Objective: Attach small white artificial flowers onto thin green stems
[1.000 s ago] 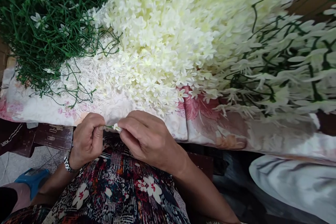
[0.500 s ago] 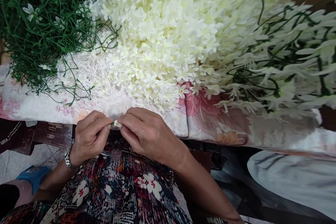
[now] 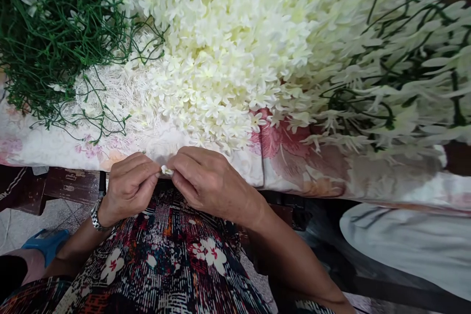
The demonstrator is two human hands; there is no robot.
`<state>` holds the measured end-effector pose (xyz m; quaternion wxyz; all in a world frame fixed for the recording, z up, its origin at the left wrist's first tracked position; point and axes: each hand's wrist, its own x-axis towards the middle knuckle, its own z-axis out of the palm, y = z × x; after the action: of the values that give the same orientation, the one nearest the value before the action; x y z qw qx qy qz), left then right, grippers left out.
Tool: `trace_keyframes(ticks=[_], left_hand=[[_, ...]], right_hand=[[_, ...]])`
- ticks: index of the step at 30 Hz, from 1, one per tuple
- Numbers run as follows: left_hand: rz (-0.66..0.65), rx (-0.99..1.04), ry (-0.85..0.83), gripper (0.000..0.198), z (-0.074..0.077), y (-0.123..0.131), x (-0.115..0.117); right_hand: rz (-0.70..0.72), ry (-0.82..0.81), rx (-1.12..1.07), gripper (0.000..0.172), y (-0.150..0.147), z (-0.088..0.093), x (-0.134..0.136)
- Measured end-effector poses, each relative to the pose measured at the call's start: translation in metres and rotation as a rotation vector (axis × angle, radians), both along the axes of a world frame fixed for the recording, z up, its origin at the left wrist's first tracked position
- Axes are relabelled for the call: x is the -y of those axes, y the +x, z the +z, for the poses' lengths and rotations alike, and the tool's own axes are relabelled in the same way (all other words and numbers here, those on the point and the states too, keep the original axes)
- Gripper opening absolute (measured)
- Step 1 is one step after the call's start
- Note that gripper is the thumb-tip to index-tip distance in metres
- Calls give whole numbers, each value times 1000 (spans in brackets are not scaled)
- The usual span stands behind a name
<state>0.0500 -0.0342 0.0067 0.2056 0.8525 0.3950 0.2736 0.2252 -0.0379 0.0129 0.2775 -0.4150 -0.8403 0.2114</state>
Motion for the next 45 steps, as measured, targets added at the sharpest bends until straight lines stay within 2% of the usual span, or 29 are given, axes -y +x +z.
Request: trace_keyframes(ticks=[8,18,27,38,43,45], left_hand=[[31,143,-68,11,-9,4,1],[56,239,-66,11,-22,5,1],[86,290,-81,10,-27,6,1],[123,284,-74,10,-30,7,-1],[72,324,-213,11,-25,3,-3],[58,374,-255,10,-22,1,-4]], right_hand=[[-10,-31,-37,8,0,-4,0],[-43,-119,-153,11,-4,-16,0],[-71,-70,-173,11,-8,-24,0],[-47,-45,-92,10,-11,-22,-4],[-32,-70,-67,12,-8,-13,-1],[-46,-77,-69,18,-5,-6,2]])
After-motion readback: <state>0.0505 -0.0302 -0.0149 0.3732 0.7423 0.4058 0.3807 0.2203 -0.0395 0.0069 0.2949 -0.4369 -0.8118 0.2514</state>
